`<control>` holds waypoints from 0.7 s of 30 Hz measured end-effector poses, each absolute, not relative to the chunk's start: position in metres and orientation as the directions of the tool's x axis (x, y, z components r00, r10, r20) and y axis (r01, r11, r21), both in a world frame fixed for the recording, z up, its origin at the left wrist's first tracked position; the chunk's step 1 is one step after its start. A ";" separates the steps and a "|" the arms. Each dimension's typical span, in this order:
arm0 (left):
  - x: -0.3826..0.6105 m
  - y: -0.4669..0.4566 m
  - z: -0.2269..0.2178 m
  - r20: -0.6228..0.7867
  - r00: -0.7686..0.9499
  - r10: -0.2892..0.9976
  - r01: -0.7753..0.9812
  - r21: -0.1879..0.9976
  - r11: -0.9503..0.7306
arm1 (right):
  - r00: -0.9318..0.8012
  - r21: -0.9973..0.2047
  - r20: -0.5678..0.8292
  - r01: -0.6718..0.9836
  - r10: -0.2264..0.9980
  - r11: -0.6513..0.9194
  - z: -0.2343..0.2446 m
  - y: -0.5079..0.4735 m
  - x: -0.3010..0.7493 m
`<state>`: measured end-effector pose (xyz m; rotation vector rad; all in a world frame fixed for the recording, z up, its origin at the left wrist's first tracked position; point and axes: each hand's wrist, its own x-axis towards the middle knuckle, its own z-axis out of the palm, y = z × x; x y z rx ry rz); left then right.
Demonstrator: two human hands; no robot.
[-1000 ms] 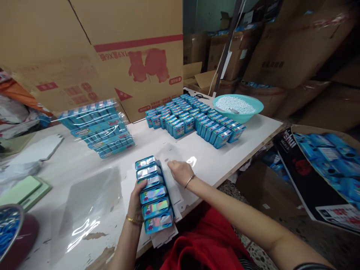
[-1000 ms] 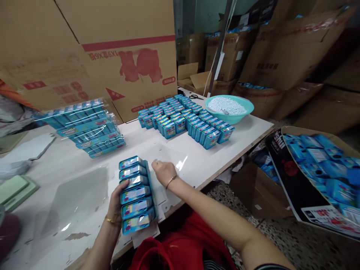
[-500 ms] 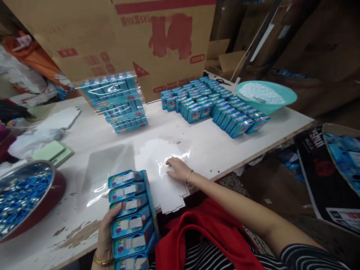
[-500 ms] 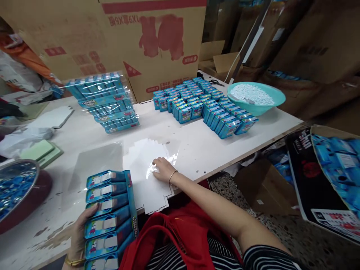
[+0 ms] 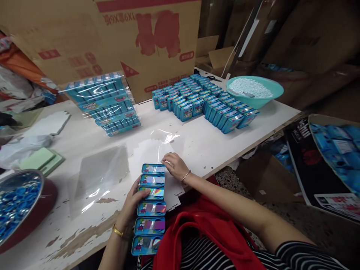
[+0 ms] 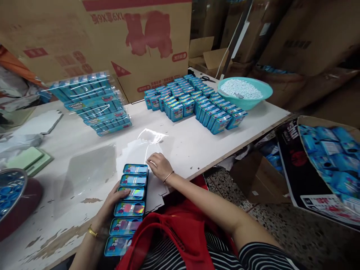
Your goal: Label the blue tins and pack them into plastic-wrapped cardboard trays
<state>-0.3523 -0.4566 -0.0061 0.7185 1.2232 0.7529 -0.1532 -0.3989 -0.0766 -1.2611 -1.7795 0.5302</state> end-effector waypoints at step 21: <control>-0.373 -0.403 -0.022 -0.050 0.019 0.999 0.642 0.766 0.026 | -0.290 -0.731 0.312 0.535 0.905 0.423 -0.091 -0.395 -0.135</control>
